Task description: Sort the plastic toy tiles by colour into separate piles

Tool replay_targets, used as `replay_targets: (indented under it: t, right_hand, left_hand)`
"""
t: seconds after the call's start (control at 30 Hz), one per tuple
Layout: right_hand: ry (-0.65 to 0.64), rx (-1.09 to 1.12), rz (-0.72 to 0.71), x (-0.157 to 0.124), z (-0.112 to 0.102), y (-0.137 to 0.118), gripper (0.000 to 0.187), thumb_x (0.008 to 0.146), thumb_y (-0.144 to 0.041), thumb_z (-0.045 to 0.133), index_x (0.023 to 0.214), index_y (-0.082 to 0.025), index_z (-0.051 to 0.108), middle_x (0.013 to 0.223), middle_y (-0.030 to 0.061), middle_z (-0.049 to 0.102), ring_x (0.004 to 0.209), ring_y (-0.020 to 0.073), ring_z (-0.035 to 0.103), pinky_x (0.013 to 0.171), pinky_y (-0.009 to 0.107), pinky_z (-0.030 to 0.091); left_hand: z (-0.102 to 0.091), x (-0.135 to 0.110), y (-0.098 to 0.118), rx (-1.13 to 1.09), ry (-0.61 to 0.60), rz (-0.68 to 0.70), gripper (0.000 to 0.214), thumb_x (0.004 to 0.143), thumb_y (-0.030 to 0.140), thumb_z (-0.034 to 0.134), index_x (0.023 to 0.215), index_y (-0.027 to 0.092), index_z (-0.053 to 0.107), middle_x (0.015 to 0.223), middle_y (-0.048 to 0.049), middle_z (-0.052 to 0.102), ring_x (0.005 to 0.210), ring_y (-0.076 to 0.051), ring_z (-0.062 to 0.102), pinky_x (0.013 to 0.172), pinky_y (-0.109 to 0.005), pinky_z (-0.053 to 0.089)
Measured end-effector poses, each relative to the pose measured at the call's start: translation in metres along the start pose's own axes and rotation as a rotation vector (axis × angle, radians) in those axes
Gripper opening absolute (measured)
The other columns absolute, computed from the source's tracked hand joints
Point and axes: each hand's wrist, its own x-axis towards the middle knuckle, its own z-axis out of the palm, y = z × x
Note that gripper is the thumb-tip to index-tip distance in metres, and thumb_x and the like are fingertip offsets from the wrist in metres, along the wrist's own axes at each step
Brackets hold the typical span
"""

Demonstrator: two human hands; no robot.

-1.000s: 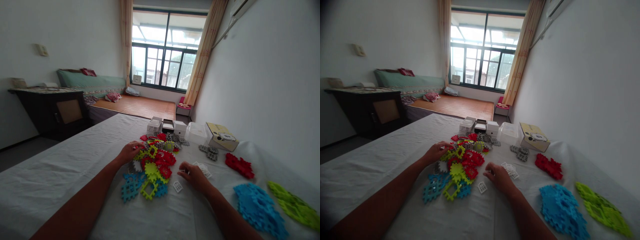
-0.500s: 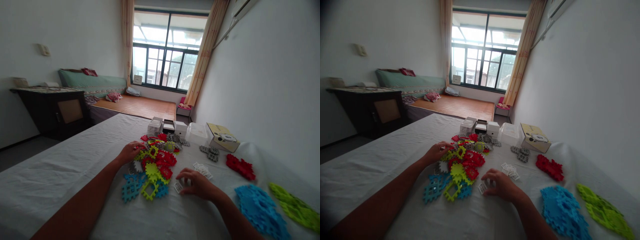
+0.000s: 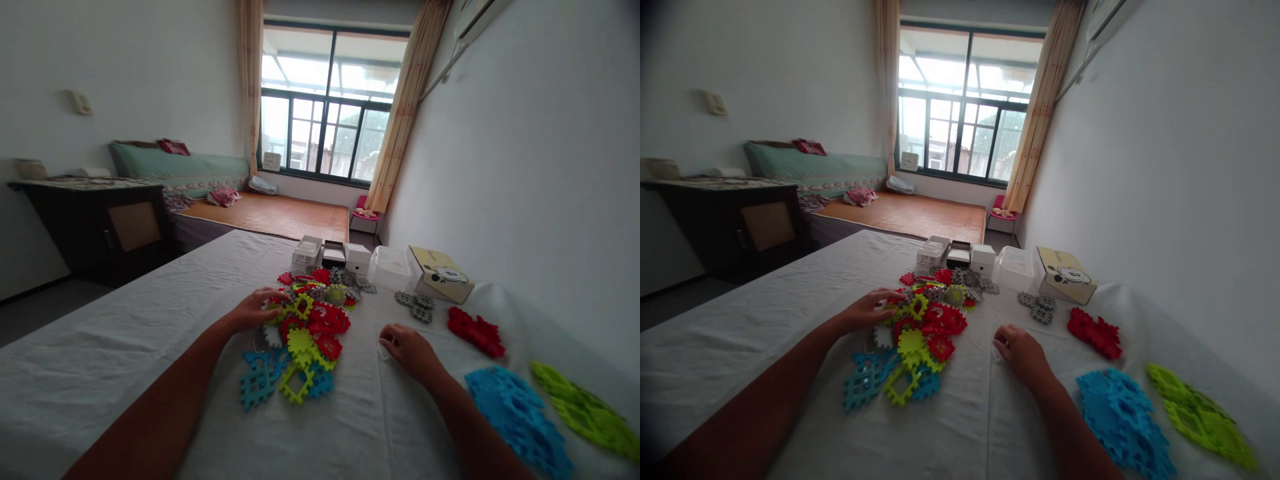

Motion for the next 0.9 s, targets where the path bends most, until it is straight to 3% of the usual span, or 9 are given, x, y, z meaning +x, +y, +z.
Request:
replay_targets:
  t: [0.1,0.27,0.37,0.47,0.57,0.67,0.77,0.9]
  right_hand:
    - [0.07,0.018,0.004,0.001,0.005,-0.002,0.021,0.086,-0.035,0.047,0.094,-0.023,0.063,0.094,0.0035,0.063,0.071,0.0142,0.061,0.071,0.028,0.045]
    - [0.124,0.105,-0.07,0.002,0.01,-0.018,0.022,0.088,-0.033,0.044,0.093,-0.024,0.064,0.093,0.0021,0.064,0.07,0.013,0.062,0.072,0.027,0.046]
    - [0.195,0.13,-0.078,0.005,0.013,-0.016,0.022,0.088,-0.032,0.044,0.092,-0.023,0.064,0.093,0.0023,0.064,0.069,0.0127,0.061,0.069,0.026,0.046]
    - [0.275,0.165,-0.081,0.007,0.018,-0.014,0.022,0.088,-0.032,0.045,0.093,-0.023,0.064,0.092,0.0027,0.063,0.068,0.0123,0.061,0.066,0.025,0.046]
    - [0.277,0.24,-0.111,0.008,0.018,-0.027,0.02,0.087,-0.032,0.049,0.093,-0.022,0.065,0.09,0.0029,0.064,0.065,0.012,0.06,0.065,0.026,0.047]
    - [0.198,0.393,-0.146,0.008,0.01,-0.054,0.02,0.086,-0.034,0.052,0.097,-0.022,0.063,0.09,0.0027,0.067,0.069,0.0132,0.062,0.065,0.026,0.048]
    - [0.14,0.604,-0.189,0.008,-0.002,-0.081,0.025,0.084,-0.036,0.057,0.105,-0.023,0.057,0.097,0.0024,0.068,0.075,0.0139,0.063,0.065,0.026,0.05]
    - [0.201,0.817,-0.091,0.003,-0.009,-0.093,0.024,0.082,-0.038,0.058,0.097,-0.022,0.048,0.079,-0.0009,0.067,0.064,0.0127,0.063,0.053,0.022,0.048]
  left_hand:
    - [-0.001,0.001,-0.006,0.027,0.001,0.028,0.035,0.071,0.03,0.063,0.105,0.024,0.07,0.108,-0.0073,0.066,0.104,-0.027,0.059,0.088,-0.036,0.049]
    - [0.002,0.002,-0.013,0.003,0.048,0.048,0.032,0.069,0.026,0.063,0.1,0.023,0.071,0.109,-0.0073,0.065,0.105,-0.025,0.059,0.091,-0.034,0.047]
    - [-0.001,0.003,-0.016,-0.062,0.179,0.006,0.034,0.068,0.033,0.065,0.099,0.02,0.071,0.114,-0.0089,0.063,0.11,-0.027,0.056,0.087,-0.034,0.05]
    - [-0.006,0.006,-0.008,-0.179,0.32,-0.11,0.042,0.065,0.04,0.068,0.1,0.016,0.07,0.1,-0.0092,0.069,0.096,-0.026,0.063,0.075,-0.034,0.053]
    - [-0.008,0.014,0.021,-0.292,0.34,-0.121,0.044,0.064,0.042,0.07,0.099,0.014,0.069,0.088,-0.0074,0.072,0.08,-0.023,0.066,0.07,-0.033,0.053]
    - [0.001,0.022,0.068,-0.29,0.224,0.003,0.032,0.068,0.038,0.068,0.092,0.017,0.07,0.091,-0.0056,0.072,0.081,-0.021,0.065,0.072,-0.03,0.052]
    - [0.022,0.028,0.114,-0.262,0.13,0.146,0.022,0.07,0.033,0.066,0.086,0.018,0.069,0.089,-0.0036,0.069,0.081,-0.018,0.064,0.072,-0.028,0.051]
    - [0.06,0.029,0.151,-0.319,0.101,0.135,0.019,0.071,0.032,0.065,0.081,0.017,0.062,0.065,0.0024,0.06,0.059,-0.013,0.058,0.055,-0.022,0.047]
